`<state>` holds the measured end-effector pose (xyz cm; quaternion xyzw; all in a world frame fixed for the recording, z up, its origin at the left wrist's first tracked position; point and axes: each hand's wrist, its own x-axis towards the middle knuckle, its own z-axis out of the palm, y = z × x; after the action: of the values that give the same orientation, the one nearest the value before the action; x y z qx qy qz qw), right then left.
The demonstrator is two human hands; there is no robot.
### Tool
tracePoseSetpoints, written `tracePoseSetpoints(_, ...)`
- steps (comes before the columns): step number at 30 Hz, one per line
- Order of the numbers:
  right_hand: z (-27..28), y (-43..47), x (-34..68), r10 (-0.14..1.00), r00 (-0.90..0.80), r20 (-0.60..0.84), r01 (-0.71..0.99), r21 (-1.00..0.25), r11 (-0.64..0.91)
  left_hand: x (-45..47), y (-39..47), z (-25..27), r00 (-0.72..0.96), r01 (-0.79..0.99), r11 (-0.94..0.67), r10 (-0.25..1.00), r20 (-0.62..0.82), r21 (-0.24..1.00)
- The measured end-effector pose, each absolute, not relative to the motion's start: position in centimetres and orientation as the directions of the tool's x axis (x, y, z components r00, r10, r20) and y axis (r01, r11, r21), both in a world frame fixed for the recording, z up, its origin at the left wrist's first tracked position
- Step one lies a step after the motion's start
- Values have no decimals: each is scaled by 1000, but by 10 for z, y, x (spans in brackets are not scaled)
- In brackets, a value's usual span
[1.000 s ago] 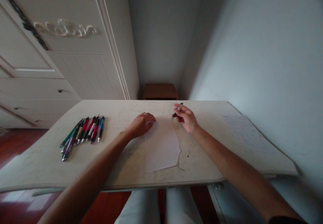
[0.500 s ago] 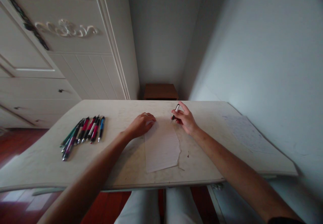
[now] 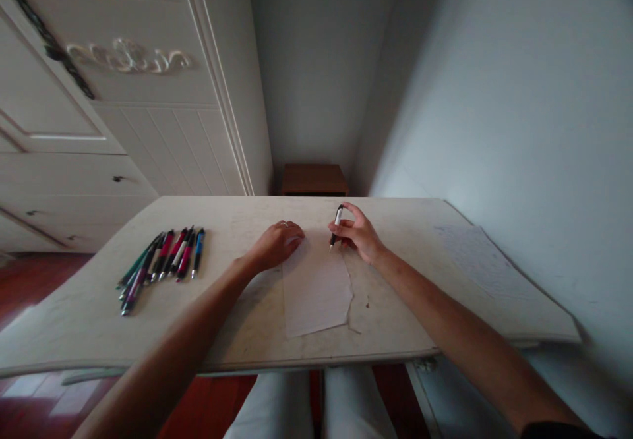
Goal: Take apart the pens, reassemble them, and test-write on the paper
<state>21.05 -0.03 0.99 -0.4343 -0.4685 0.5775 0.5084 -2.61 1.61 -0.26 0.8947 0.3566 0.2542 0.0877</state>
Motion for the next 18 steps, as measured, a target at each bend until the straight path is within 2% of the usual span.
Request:
tracePoseSetpoints(7,15,3,217,998,-61,-14,-82,-996,-19,-27,16,-3,623,588,-736,676,394,336)
tracePoseSetpoints(9,16,8,226,998,-55,36,9,-999,37,-27,17,-4,623,586,-738,674,398,334)
tracePoseSetpoints(12,16,16,243,989,-65,130,240,-960,142,-27,17,-4,622,585,-739,673,400,334)
tracePoseSetpoints(15,16,22,262,974,-66,216,542,-812,217,-28,17,-3,630,582,-744,667,397,328)
tracePoseSetpoints(18,18,27,284,972,-29,234,801,-576,163,-28,17,-4,636,573,-754,656,406,320)
